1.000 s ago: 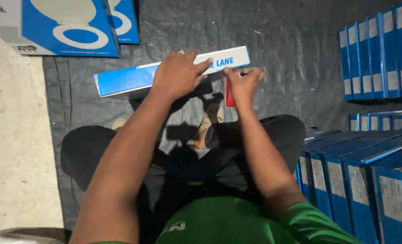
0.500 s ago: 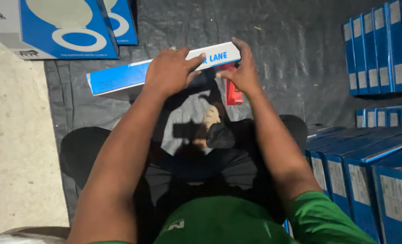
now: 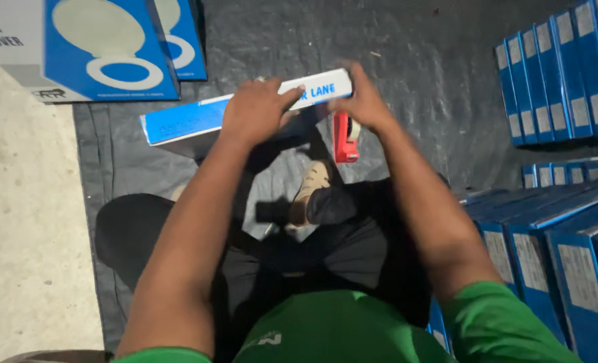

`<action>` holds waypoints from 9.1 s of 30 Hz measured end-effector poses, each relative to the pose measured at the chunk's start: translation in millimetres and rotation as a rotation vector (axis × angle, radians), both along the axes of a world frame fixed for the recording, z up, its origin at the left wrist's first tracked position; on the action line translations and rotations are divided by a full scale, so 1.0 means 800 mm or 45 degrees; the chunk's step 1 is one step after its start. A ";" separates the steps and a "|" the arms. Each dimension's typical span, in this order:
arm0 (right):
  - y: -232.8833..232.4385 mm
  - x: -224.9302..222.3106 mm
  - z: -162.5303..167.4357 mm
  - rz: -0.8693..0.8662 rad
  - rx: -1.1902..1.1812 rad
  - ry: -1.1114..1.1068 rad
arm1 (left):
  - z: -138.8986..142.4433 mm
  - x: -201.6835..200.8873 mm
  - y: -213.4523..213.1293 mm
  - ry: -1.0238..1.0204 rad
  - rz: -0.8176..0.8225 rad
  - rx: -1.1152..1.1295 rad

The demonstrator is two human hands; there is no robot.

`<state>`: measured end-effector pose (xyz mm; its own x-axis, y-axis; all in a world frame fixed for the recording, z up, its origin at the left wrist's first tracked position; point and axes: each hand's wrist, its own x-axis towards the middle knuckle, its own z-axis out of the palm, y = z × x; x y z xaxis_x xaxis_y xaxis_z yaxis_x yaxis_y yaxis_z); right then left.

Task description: The person sits on the floor and repeatedly folds and tapes blue and white 'Water Lane' boxes using a red handheld tape dispenser. After sealing each box, they place it on a growing stack to the right.

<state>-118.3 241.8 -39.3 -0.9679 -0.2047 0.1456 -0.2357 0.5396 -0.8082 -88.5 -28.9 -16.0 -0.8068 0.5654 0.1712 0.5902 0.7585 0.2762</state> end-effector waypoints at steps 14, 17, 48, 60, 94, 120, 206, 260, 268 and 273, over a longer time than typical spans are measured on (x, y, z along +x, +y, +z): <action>0.106 -0.095 -0.035 -0.241 0.273 0.054 | 0.003 0.050 -0.139 0.115 0.314 -0.158; 0.173 -0.063 -0.097 -0.425 0.355 -0.157 | -0.016 0.056 -0.136 0.067 0.327 -0.081; 0.209 0.037 -0.385 -0.759 -0.102 -1.693 | -0.065 0.067 -0.132 0.146 0.327 -0.161; 0.195 0.122 -0.413 -1.010 -1.406 -1.098 | -0.073 0.070 -0.141 0.155 0.301 -0.172; 0.137 0.115 -0.386 -0.755 0.030 -1.522 | -0.050 0.071 -0.121 0.118 0.342 0.008; -0.157 0.077 -0.011 0.122 -1.183 -1.139 | -0.060 0.089 -0.134 0.363 0.427 0.292; -0.159 0.057 -0.002 0.283 -1.322 -1.390 | -0.081 0.074 -0.102 0.362 0.464 0.366; -0.178 0.088 0.019 -0.201 -0.908 -1.524 | -0.065 0.085 -0.119 0.512 0.285 0.634; -0.169 0.094 0.030 -0.254 -0.970 -1.498 | -0.062 0.083 -0.119 0.476 0.298 0.648; -0.174 0.099 0.037 -0.176 -1.052 -1.425 | -0.058 0.086 -0.120 0.396 0.330 0.633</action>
